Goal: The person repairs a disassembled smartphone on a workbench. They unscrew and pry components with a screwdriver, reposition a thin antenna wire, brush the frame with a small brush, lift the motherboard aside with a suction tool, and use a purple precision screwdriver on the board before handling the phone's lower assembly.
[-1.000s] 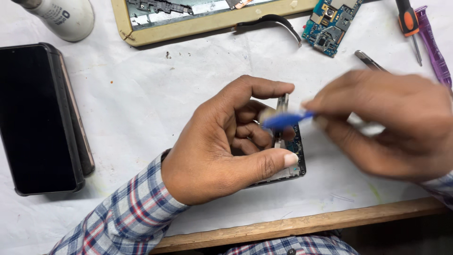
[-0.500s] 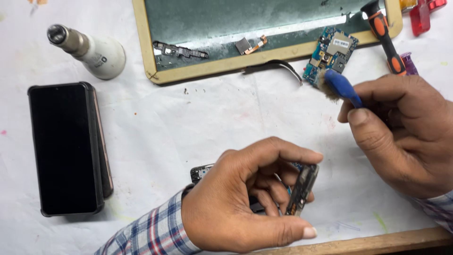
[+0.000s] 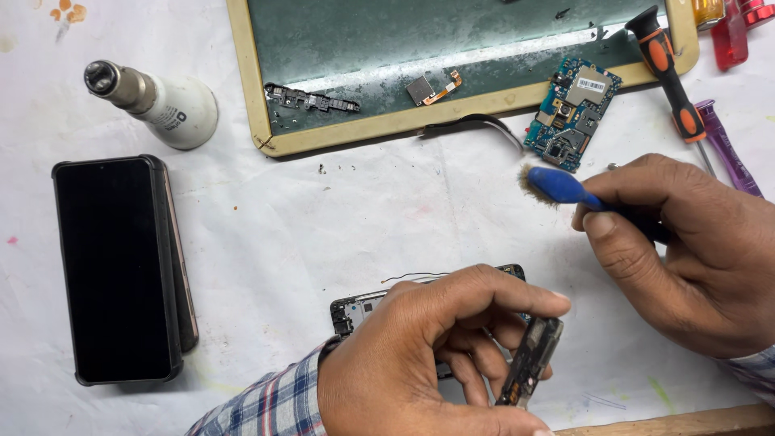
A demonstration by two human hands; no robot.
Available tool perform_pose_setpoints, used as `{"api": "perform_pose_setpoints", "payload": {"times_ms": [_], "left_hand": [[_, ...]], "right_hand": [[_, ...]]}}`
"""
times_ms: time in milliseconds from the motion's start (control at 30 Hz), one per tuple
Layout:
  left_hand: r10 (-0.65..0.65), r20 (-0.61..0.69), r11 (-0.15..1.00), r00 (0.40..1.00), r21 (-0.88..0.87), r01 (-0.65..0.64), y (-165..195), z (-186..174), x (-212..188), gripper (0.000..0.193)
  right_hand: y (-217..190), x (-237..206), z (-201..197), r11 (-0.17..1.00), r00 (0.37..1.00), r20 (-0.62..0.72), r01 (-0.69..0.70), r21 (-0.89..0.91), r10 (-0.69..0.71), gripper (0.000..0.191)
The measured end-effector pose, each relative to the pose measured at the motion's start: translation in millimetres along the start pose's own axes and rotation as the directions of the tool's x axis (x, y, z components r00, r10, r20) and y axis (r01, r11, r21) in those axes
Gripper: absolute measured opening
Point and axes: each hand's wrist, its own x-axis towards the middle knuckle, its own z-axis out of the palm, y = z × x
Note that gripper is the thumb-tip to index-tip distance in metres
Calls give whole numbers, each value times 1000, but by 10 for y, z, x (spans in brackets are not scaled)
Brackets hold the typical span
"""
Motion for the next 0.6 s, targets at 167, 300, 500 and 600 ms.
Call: {"api": "perform_pose_setpoints", "payload": {"times_ms": [167,300,500,600], "left_hand": [[88,-121,994,989,80,-79,-6,-22,35,69],[136,-146,989,980,81,-125,-33,-33,53,70],[164,-189,983,968,115,-143,-43,-58,50,70],[192,-191,975,963,149,-165,-50,-73,57,69]], "right_hand": [[2,-5,-47,995,992,77,100,22,-101,22],[-21,-17,-60,980,975,127,191,-55,-183,26],[-69,-4,-18,938,929,180,339,-71,-322,24],[-117,33,-21,928,920,169,368,-64,-353,24]]}}
